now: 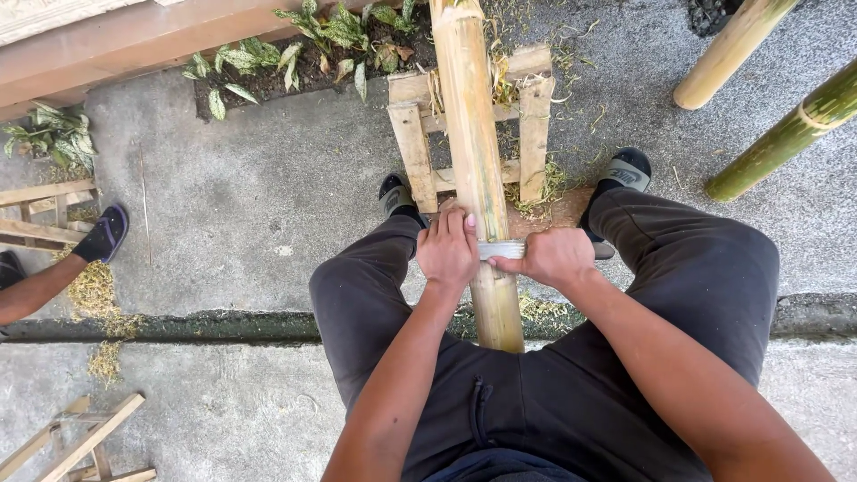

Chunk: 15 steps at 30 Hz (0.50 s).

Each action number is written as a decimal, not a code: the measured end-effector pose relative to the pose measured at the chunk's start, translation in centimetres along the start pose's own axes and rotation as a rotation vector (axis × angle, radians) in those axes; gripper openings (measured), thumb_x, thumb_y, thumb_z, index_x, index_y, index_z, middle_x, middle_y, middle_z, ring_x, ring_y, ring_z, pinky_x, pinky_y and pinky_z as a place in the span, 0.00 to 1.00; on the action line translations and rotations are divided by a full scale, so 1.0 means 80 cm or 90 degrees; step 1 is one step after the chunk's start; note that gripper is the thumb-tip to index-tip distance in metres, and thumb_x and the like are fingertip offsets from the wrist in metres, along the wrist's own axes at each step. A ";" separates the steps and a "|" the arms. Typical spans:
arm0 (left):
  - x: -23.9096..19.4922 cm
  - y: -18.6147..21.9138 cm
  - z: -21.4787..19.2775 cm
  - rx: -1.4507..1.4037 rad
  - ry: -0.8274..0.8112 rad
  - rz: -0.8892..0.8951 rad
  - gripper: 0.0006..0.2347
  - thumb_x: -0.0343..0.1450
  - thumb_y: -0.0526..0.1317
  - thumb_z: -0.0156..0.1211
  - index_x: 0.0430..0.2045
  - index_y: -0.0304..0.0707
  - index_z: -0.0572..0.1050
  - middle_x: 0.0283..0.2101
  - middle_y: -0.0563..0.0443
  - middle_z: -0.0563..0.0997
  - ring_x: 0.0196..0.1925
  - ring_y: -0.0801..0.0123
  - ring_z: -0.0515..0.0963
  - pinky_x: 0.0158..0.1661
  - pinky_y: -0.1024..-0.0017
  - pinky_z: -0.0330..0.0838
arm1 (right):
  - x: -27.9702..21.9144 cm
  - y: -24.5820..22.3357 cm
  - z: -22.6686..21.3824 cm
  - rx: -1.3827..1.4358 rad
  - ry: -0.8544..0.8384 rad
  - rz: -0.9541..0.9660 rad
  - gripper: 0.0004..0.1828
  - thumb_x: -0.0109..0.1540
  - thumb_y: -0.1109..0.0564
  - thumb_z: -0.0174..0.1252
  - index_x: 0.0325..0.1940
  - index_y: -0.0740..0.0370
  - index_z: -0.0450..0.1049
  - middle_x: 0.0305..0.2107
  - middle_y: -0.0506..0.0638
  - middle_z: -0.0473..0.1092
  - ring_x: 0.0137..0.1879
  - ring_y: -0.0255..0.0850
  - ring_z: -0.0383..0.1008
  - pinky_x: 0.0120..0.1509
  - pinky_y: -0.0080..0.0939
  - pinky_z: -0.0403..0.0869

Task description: Scraping the outer layer of a bamboo pole with a knife while sitting at a wooden stand.

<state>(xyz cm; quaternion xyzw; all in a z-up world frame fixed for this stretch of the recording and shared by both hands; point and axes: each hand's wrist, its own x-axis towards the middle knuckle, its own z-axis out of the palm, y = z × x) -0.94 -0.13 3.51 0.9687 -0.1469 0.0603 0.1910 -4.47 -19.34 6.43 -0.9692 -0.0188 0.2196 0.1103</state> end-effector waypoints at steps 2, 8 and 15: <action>0.004 -0.002 0.003 -0.020 0.045 0.016 0.10 0.78 0.45 0.46 0.40 0.40 0.72 0.45 0.44 0.82 0.42 0.51 0.82 0.40 0.56 0.68 | 0.003 -0.001 -0.006 -0.007 -0.010 0.008 0.50 0.51 0.10 0.45 0.19 0.59 0.81 0.14 0.57 0.73 0.25 0.51 0.79 0.29 0.48 0.75; 0.025 -0.007 0.002 0.016 0.026 0.010 0.10 0.78 0.45 0.46 0.35 0.41 0.72 0.39 0.47 0.81 0.35 0.54 0.81 0.40 0.56 0.68 | 0.020 -0.007 -0.027 0.005 -0.039 0.023 0.51 0.52 0.10 0.45 0.21 0.60 0.82 0.18 0.57 0.75 0.28 0.50 0.80 0.33 0.49 0.76; 0.050 -0.010 0.002 0.010 0.026 0.002 0.10 0.78 0.45 0.45 0.36 0.41 0.74 0.36 0.48 0.81 0.33 0.55 0.81 0.39 0.58 0.68 | 0.037 -0.009 -0.050 0.011 -0.064 0.039 0.50 0.51 0.10 0.45 0.24 0.59 0.82 0.20 0.57 0.76 0.30 0.50 0.81 0.35 0.50 0.77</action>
